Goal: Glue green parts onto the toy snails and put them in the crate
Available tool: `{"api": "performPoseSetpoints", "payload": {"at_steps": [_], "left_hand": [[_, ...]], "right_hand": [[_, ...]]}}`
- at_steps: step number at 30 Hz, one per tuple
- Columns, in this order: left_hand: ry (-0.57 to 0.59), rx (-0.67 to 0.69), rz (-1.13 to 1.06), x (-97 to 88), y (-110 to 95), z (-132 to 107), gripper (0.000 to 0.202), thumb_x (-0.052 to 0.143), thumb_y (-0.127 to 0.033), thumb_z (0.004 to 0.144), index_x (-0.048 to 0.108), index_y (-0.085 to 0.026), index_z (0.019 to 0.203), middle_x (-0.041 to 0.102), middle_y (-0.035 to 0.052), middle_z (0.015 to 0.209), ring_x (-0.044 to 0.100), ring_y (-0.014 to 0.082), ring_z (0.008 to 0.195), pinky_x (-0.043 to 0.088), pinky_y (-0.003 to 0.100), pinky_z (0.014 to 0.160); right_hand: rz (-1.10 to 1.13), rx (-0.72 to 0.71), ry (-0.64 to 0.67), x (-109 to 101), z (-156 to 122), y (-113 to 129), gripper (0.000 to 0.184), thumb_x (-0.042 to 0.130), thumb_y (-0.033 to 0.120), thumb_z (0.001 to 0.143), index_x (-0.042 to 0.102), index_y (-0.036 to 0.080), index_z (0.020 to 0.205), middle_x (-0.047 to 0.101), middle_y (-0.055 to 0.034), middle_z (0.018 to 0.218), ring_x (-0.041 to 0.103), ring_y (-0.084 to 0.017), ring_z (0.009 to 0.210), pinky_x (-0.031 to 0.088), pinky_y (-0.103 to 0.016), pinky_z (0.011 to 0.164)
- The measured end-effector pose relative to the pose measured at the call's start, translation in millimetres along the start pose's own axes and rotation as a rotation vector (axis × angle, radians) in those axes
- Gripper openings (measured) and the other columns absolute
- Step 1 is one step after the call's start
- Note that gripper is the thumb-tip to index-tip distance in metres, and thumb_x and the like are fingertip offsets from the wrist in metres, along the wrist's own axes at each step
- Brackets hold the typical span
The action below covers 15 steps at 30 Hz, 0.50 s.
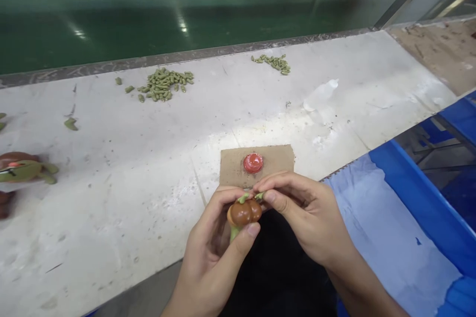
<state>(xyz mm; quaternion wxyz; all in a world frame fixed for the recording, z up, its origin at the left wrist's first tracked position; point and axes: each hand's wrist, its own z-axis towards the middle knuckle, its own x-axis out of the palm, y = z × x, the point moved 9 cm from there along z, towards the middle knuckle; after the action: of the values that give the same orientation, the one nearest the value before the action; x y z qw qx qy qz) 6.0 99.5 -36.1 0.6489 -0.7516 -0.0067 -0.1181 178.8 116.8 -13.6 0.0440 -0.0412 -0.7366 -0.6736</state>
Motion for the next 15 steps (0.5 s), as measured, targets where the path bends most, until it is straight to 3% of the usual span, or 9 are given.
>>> {"api": "performPoseSetpoints", "payload": {"at_steps": [7,15], "left_hand": [[0.021,0.028,0.057,-0.1,1,-3,0.017,0.08,-0.03,0.113,0.083,-0.038,0.128,0.077,0.0023,0.118,0.079,0.0191,0.108,0.069,0.022,0.094],[0.055,0.089,0.149,-1.8,-5,1,0.019,0.077,-0.029,0.113,0.082,-0.04,0.128,0.075,0.0027,0.12,0.076,0.0197,0.109,0.067,0.021,0.094]], "right_hand": [[-0.299,-0.115,0.019,2,-4,18,0.021,0.078,0.017,0.108,0.092,0.033,0.109,0.089,0.0029,0.103,0.085,-0.014,0.09,0.069,-0.022,0.08],[-0.378,-0.17,0.045,8,-7,17,0.019,0.073,0.016,0.111,0.088,0.029,0.111,0.086,0.0013,0.102,0.083,-0.015,0.089,0.066,-0.026,0.081]]}}
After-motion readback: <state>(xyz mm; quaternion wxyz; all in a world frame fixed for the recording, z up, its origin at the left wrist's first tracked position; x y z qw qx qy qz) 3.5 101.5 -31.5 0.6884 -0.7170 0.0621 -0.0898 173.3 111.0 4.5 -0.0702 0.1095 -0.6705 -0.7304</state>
